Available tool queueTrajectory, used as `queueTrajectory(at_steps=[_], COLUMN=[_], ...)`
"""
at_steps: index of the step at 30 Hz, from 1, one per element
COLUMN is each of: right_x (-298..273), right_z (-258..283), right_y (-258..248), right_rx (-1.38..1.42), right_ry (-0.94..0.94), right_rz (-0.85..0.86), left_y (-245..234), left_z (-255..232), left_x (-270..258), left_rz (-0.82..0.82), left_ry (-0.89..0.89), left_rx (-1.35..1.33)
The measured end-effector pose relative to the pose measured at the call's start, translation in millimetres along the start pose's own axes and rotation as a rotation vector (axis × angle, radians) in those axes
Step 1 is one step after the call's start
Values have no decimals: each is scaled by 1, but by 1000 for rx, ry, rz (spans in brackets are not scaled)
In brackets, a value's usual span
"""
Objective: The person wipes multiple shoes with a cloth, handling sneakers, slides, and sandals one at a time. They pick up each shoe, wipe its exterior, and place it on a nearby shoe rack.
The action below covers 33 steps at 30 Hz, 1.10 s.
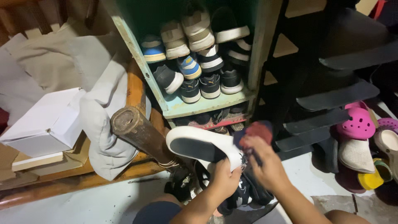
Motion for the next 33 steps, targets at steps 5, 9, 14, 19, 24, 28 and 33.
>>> queueTrajectory(at_steps=[5,9,14,19,24,28,33], right_x=[19,18,19,13,2,1,-14], right_z=[1,29,23,3,-19,-44,-40], right_y=[-12,0,5,6,7,-1,21], right_rx=[98,141,213,79,-56,-15,444], right_ry=[273,-89,26,141,137,372,728], right_rz=[-151,-86,183,162,41,-161,-213], left_y=[4,21,24,-1,-15,-12,-26], left_z=[8,26,31,12,3,5,13], left_x=[-2,-8,-5,15,23,31,43], left_rz=[25,117,72,-78,-55,-105,-166], left_ry=[262,323,424,99,47,2,-308], left_rx=[497,450,522,490,-172,-456,-995])
Point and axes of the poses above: each hand's wrist, its own x-axis towards the middle knuckle, its own y-axis out of the palm, z = x × y, the point moved 1 cm from there along x, towards the middle knuckle, and after that the axes turned 9 degrees about -y, right-handed, at the moved point
